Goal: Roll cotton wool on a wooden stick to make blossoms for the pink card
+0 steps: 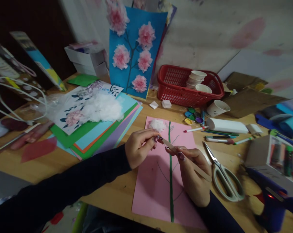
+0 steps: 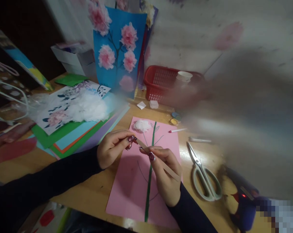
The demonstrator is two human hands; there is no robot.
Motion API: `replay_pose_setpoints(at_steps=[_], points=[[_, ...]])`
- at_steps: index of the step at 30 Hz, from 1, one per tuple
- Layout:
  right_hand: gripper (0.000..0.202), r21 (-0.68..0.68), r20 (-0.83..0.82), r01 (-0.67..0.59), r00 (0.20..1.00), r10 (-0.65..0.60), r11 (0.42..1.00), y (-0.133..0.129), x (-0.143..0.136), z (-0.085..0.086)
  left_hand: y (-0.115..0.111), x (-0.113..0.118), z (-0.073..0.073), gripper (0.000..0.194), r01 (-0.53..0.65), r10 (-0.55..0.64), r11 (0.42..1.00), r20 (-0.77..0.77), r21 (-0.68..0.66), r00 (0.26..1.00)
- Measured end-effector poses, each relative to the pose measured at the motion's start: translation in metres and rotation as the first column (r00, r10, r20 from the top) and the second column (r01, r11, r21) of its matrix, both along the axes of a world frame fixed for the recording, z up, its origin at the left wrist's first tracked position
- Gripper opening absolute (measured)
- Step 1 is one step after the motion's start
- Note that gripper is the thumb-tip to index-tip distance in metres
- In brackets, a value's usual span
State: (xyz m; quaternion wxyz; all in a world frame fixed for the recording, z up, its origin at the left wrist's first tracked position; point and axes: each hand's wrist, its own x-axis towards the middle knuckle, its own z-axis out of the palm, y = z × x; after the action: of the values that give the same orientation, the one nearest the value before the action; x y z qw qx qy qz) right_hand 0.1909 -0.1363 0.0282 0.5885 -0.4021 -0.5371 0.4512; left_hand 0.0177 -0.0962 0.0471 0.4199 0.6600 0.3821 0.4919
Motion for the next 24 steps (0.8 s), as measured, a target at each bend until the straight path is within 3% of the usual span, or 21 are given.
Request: replay_pose_setpoints(at_steps=[5,12,18,24], points=[[0.009,-0.014,-0.029,0.013,0.999,-0.014,1.000,-0.001,-0.002,-0.001,-0.002,0.002,-0.001,0.021,0.018,-0.001,0.990,0.116,-0.140,0.993],[0.007,-0.205,-0.180,-0.010,0.983,-0.027,0.979,0.003,-0.004,-0.004,-0.002,0.002,-0.004,0.019,0.078,-0.035,0.974,0.197,-0.214,0.980],[0.008,-0.378,-0.380,-0.122,0.924,-0.034,0.918,0.004,-0.008,0.009,-0.006,0.001,0.001,0.020,0.065,-0.064,0.998,0.083,-0.017,0.994],[0.004,-0.352,-0.416,-0.146,0.909,-0.015,0.925,0.005,-0.007,0.009,-0.005,-0.002,0.003,0.018,0.023,-0.023,0.999,0.013,0.049,1.000]])
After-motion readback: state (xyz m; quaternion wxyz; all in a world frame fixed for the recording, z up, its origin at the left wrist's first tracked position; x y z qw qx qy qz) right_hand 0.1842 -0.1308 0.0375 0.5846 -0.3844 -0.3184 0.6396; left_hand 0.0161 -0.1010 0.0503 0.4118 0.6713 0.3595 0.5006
